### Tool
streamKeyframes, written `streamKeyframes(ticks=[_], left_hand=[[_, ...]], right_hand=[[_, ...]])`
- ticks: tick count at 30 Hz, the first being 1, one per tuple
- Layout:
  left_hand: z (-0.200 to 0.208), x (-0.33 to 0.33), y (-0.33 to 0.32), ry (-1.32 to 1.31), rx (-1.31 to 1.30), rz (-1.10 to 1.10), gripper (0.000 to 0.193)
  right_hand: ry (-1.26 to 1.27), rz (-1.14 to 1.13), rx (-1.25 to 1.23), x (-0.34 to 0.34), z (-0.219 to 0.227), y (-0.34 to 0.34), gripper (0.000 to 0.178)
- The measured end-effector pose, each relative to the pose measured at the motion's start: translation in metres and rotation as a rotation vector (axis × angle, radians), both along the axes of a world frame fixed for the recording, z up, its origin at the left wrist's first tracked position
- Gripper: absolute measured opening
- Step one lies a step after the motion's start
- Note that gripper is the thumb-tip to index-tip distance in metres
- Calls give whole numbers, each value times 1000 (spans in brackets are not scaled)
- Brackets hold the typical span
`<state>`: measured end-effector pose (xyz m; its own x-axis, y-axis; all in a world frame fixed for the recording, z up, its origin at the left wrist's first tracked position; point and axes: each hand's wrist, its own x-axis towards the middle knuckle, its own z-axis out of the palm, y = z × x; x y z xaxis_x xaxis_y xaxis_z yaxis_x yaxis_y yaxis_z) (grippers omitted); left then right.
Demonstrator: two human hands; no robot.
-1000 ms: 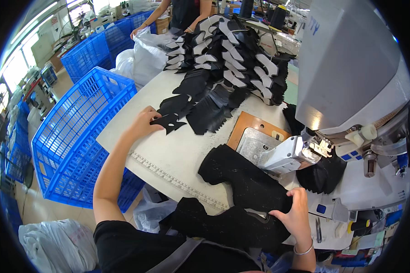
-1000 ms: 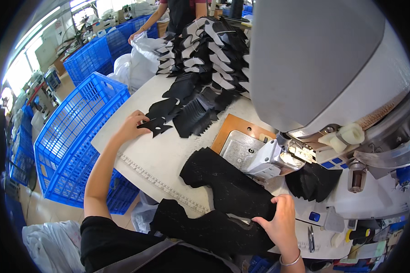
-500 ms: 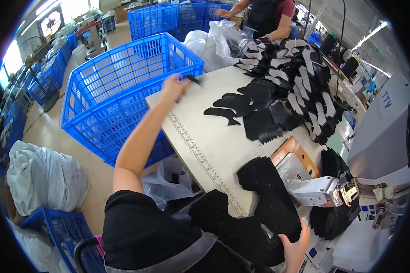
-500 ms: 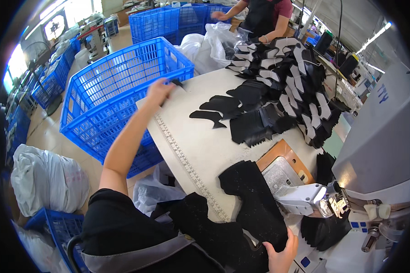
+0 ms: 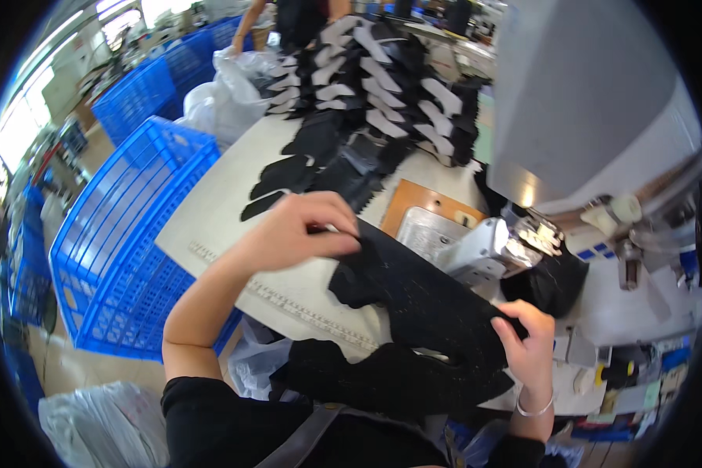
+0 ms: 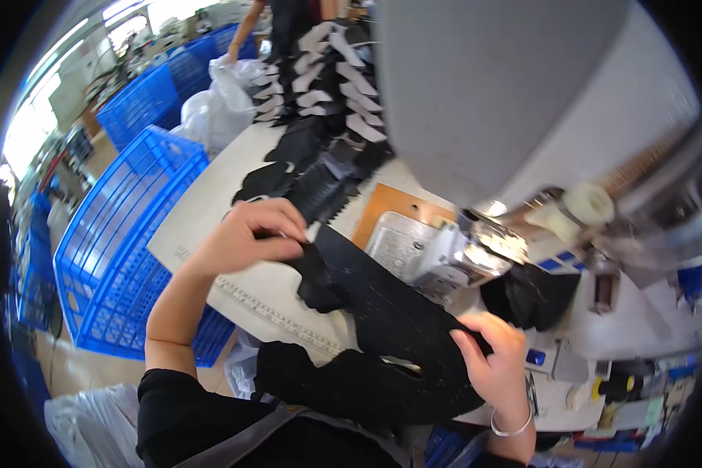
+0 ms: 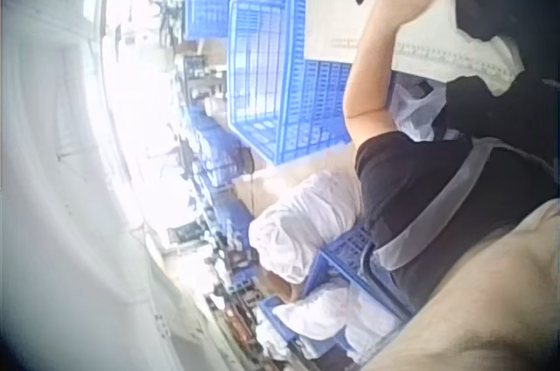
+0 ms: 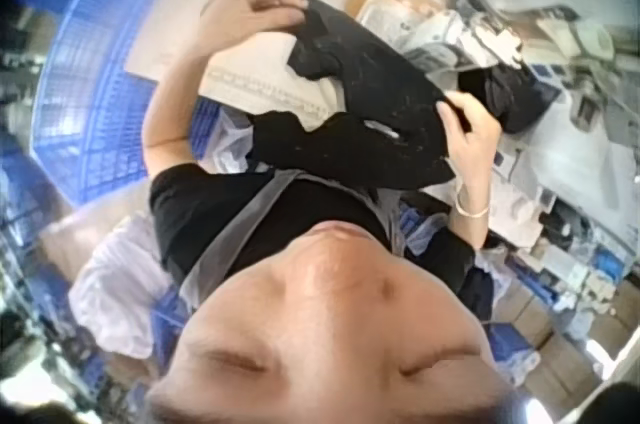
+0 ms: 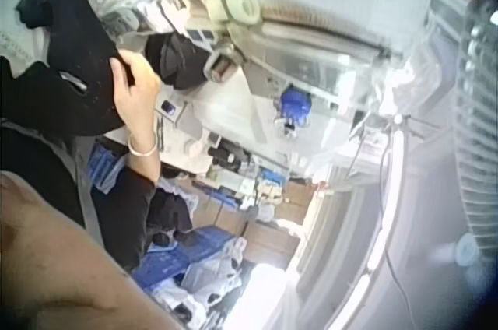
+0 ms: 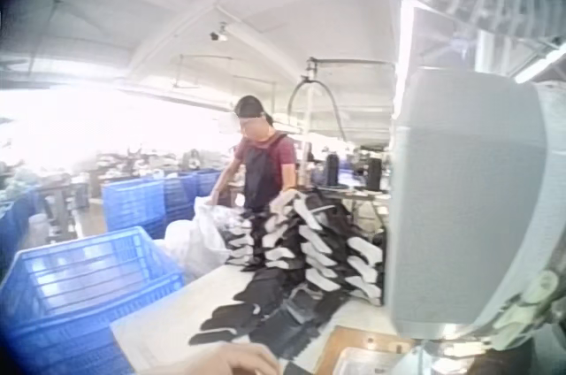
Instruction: The person aligns fabric pieces onto shoe uppers and stitches them together using a sewing machine.
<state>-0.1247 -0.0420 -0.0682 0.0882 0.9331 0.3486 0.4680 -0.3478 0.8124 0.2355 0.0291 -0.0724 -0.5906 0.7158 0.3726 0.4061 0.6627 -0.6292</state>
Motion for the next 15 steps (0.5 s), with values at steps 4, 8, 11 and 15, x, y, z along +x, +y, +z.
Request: streamKeyframes(ticks=[4,8,11,15], left_hand=[[20,66,30,173,218,-166,19],[22,98,46,87,105,-270,31],[15,110,48,12,197,-192,24],[17,119,52,128,347,-177,20]], right_hand=[[33,80,-7,-17,35,-2,11],[83,64,-50,-14,37,0,12],[124,97,-12,-12,34,5,14],[150,66,-39,-2,31,10,14]])
